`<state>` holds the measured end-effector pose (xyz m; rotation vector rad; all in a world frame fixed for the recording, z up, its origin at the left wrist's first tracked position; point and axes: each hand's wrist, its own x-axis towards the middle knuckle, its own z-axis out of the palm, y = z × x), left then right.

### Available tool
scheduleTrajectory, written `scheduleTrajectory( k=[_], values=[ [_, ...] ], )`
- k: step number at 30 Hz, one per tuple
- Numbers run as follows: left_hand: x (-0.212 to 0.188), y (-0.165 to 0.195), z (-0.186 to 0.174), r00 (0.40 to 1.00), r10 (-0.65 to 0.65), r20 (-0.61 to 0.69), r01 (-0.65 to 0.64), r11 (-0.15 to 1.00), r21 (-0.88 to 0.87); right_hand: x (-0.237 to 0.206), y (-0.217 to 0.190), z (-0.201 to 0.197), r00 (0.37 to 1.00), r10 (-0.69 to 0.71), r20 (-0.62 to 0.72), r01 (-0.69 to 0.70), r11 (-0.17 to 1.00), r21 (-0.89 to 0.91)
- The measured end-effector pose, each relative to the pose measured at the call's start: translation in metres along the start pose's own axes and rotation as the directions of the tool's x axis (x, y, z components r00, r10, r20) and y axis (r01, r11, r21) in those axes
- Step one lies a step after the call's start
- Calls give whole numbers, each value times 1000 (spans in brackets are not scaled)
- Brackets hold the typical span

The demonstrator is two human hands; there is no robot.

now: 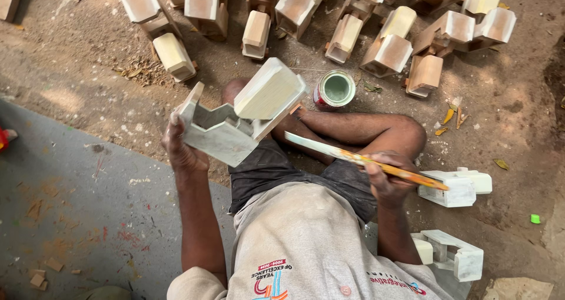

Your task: The person sits on the ground and paints small wooden blocks with a brush, applying light green paint to the surfaces. They repeatedly dip the brush into a paint can and rotate the blocks to cover different sides.

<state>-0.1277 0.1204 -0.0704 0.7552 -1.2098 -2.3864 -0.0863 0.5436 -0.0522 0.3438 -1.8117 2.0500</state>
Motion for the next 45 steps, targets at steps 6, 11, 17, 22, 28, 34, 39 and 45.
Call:
scheduleTrajectory(
  k=[6,11,17,22,28,34,39,45],
  values=[
    [-2,6,1,999,23,45,-19,997,-78,-2,5,36,990,81,117,-88,994,59],
    [-2,5,-4,998,20,57,-14,994,-109,-2,4,46,989,22,143,-7,994,-108],
    [1,1,-13,998,29,52,-23,994,-103,-4,7,55,986,26,166,-4,991,-133],
    [4,-3,-20,998,43,43,-39,996,-84,-6,6,58,991,25,133,-6,991,-135],
    [3,-4,-22,999,25,28,-23,997,-79,-10,6,60,989,4,150,13,994,-113],
    [3,-2,-24,1000,20,22,-19,999,-51,-10,9,53,990,-54,131,63,995,-72],
    [3,-3,-25,999,23,28,-22,998,-54,-16,12,54,988,40,146,-24,994,-110],
    [2,-1,-26,1000,25,0,-25,999,-32,-11,2,57,994,-46,103,67,975,-213]
  ],
)
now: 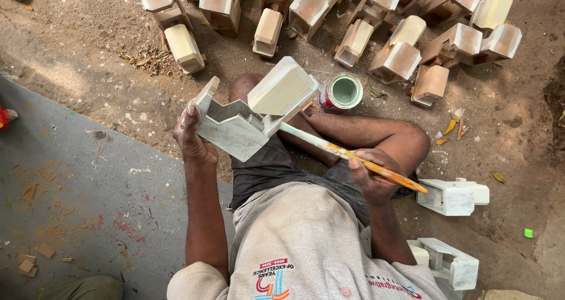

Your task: The person sits on the ground and paints small wooden blocks with a brush, applying light green paint to the surfaces. They repeatedly dip the brush into a paint can and rotate the blocks to cover different sides.

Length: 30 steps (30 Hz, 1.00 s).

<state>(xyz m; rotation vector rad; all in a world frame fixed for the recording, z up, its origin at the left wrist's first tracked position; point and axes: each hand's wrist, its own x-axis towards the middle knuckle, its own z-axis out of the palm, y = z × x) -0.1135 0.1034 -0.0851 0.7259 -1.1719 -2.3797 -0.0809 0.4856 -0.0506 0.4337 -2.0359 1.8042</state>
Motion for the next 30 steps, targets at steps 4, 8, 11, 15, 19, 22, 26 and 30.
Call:
scheduleTrajectory(
  k=[4,8,11,15,19,22,26,30],
  values=[
    [0,0,1,1000,-7,12,7,1000,-5,3,-8,3,999,-47,23,46,998,38],
    [0,1,3,999,8,35,-7,1000,-13,3,-12,4,998,-60,-4,60,996,-66],
    [0,2,3,999,13,30,-13,1000,-3,2,-19,1,990,-142,-21,138,981,-138],
    [1,2,2,999,5,42,-4,1000,-9,7,-30,2,918,-380,110,395,863,-314],
    [3,0,-1,1000,6,25,-6,1000,-20,16,-34,16,612,-752,245,770,498,-399],
    [4,-1,-2,1000,14,8,-13,1000,-2,12,-43,20,743,-565,360,668,665,-336],
    [3,-1,-1,1000,9,14,-8,1000,-25,8,-53,19,787,-493,372,602,747,-282],
    [4,0,3,1000,-2,31,4,999,-49,15,-55,17,786,-490,377,608,724,-325]
  ],
)
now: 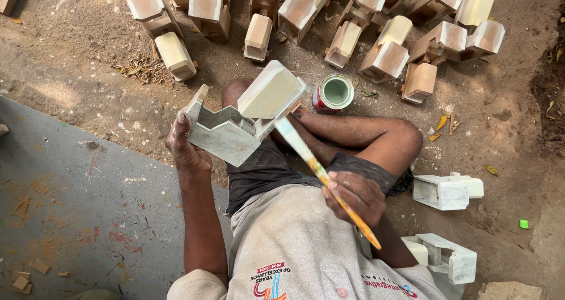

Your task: The person sits on the ground and paints small wooden blocks with a brush, applying light green paint to the surfaces. They repeatedly dip the brush into a paint can and rotate the blocks to cover different sides.

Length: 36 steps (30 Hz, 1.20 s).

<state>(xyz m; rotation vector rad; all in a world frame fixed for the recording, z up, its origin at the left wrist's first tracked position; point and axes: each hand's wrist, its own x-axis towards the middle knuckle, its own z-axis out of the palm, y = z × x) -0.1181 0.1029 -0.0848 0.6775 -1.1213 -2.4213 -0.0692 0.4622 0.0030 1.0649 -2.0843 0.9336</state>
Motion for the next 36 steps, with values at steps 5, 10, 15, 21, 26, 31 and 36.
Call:
scheduleTrajectory(
  k=[5,10,15,21,26,31,36],
  values=[
    [2,2,5,1000,13,-20,-13,1000,13,1,1,1,999,-5,33,5,1000,17],
    [2,3,7,999,-3,-38,4,1000,25,-8,1,4,997,-51,-51,50,998,-33],
    [4,1,4,998,-5,-69,9,998,58,-11,0,13,997,-28,69,23,997,71],
    [6,0,0,998,-10,-58,12,999,31,-6,-7,15,997,-79,13,79,997,-2],
    [4,4,3,998,-16,-64,18,999,43,-11,-3,27,978,-92,-185,110,990,89],
    [-2,8,9,999,-11,-49,13,999,43,-28,24,0,971,50,-235,-78,991,-112],
    [-3,10,13,999,38,33,-39,998,40,-8,45,-30,864,465,-194,-369,846,385]
  ],
)
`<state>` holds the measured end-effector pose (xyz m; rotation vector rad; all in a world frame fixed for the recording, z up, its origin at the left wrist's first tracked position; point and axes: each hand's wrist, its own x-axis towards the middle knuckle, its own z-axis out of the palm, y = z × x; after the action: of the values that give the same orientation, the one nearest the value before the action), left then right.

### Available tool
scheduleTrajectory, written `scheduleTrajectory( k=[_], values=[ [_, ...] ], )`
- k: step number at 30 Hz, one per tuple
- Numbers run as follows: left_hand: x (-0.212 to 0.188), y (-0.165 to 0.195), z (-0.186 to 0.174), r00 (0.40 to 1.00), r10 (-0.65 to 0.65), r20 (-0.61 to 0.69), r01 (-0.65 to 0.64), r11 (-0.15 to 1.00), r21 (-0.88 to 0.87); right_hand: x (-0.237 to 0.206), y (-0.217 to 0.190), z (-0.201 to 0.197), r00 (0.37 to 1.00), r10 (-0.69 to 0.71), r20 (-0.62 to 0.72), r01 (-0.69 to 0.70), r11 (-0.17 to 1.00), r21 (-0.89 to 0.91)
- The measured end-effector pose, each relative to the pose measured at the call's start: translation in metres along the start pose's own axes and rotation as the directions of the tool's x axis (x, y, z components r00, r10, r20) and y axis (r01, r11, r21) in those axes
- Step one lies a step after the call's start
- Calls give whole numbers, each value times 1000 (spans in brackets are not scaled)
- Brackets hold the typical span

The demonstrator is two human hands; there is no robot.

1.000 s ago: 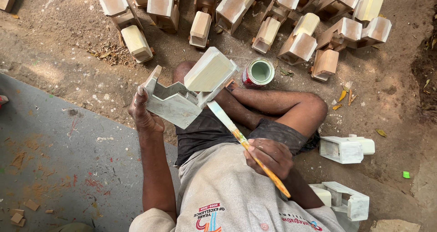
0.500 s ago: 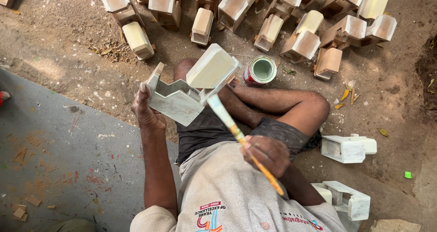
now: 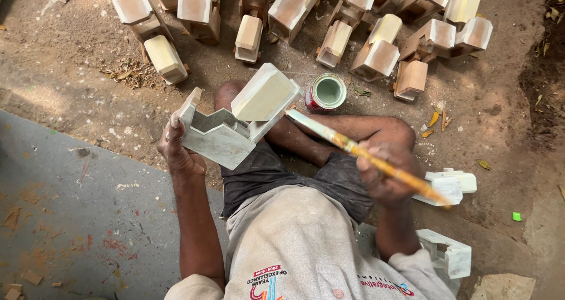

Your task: The person sits on the ground and paints small wooden blocks with a brush, applying light green paint to the surfaces. They repeatedly dip the brush into a paint can and rotate the blocks to cover different sides.

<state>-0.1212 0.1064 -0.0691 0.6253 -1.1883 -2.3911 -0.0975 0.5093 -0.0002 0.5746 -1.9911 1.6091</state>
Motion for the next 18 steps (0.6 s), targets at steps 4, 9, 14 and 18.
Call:
scheduleTrajectory(
  k=[4,9,14,18],
  values=[
    [0,4,2,1000,17,19,-17,999,33,63,1,2,990,-35,135,27,998,62],
    [0,11,7,999,30,-28,-27,993,115,113,-16,9,938,-5,348,-1,1000,18],
    [3,12,10,998,48,-52,-43,995,88,140,-32,24,867,44,497,9,994,-105],
    [5,11,8,998,50,-41,-47,996,70,149,-41,33,823,122,555,-7,979,-206]
  ],
)
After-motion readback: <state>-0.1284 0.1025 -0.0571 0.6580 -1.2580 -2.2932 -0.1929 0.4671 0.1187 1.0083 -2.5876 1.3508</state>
